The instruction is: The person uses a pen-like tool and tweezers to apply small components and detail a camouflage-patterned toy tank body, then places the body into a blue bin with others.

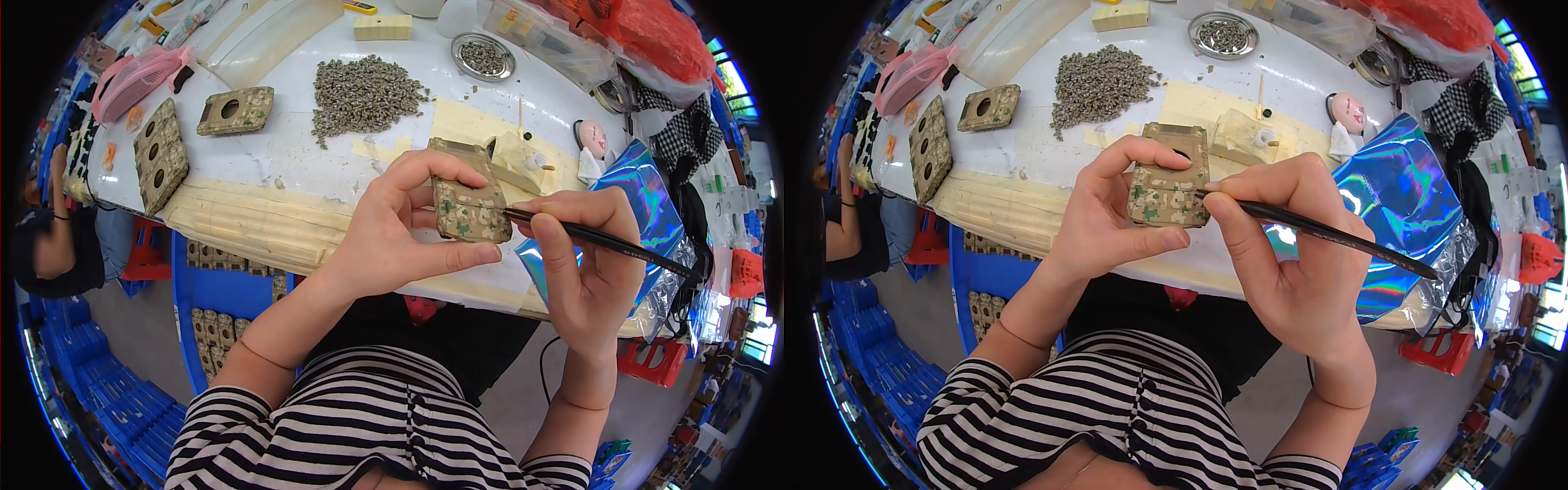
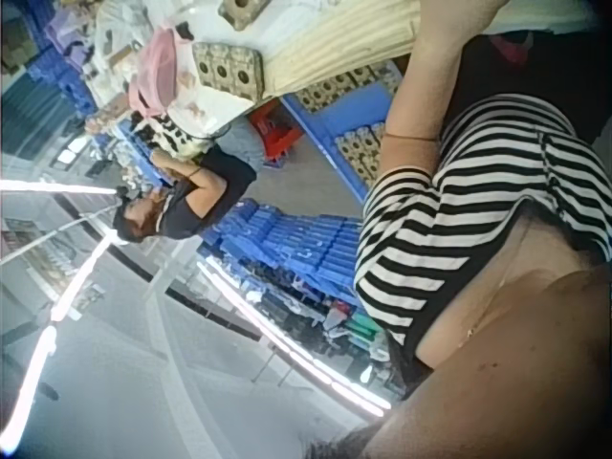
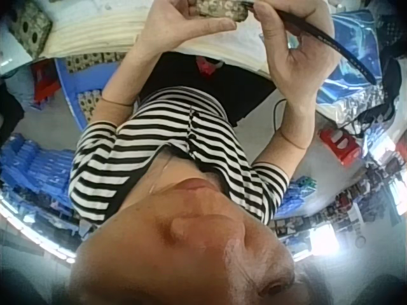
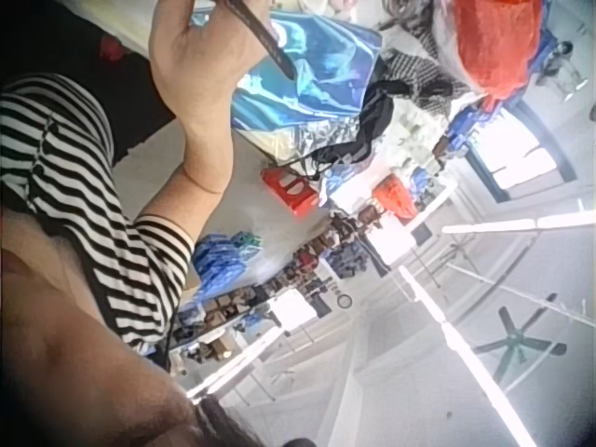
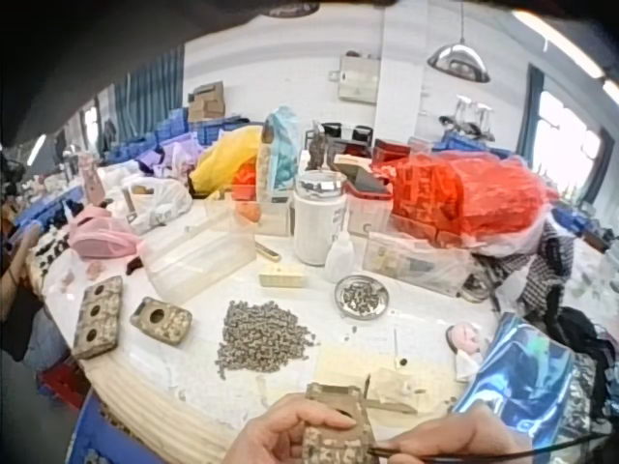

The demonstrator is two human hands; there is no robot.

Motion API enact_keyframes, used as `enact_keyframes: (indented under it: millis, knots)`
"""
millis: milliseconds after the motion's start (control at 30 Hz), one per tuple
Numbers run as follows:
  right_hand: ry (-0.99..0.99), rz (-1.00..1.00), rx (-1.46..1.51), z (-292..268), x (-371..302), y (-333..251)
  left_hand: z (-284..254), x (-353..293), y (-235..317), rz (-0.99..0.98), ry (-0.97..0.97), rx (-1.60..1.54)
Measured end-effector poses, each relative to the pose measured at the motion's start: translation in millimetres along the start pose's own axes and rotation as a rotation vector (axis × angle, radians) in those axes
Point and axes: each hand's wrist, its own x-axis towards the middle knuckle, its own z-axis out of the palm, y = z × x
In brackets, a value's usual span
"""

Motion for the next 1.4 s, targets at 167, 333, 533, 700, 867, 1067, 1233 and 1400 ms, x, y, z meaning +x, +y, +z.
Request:
enact_keyframes:
  millis: [167,333,533,700,867,1067,1233,1400]
  knots:
    - [-0.011,-0.01,-0.009,-0.5,0.5,-0.5,0.0,-0.1,-0.2,-0.004,0.001,-0.006]
    - [-0.021,-0.024,-0.03,-1.3,0.6,-0.1,-0.1,-0.1,0.1,-0.008,-0.005,-0.015]
    - [-0.026,-0.041,-0.041,-1.2,1.4,-0.6,0.1,-0.2,0.3,-0.008,0.001,-0.001]
    - [-0.016,-0.02,-0.006,-0.5,0.2,0.4,0.5,-1.0,1.9,-0.029,0.008,-0.003]
    - [-0.021,-0.035,-0.02,-1.2,0.6,1.0,-0.3,-0.2,0.3,-0.011,0.003,0.013]
    - [-0.021,-0.035,-0.046,-1.5,0.7,0.0,0.1,-0.4,1.3,-0.021,-0.003,-0.008]
    - [-0.006,0.032,0.012,-1.5,-0.4,0.2,0.0,0.3,1.4,-0.018,-0.001,-0.004]
    - [0.049,0.109,0.149,-2.9,-3.6,0.0,0.3,0.5,1.7,-0.021,-0.003,-0.013]
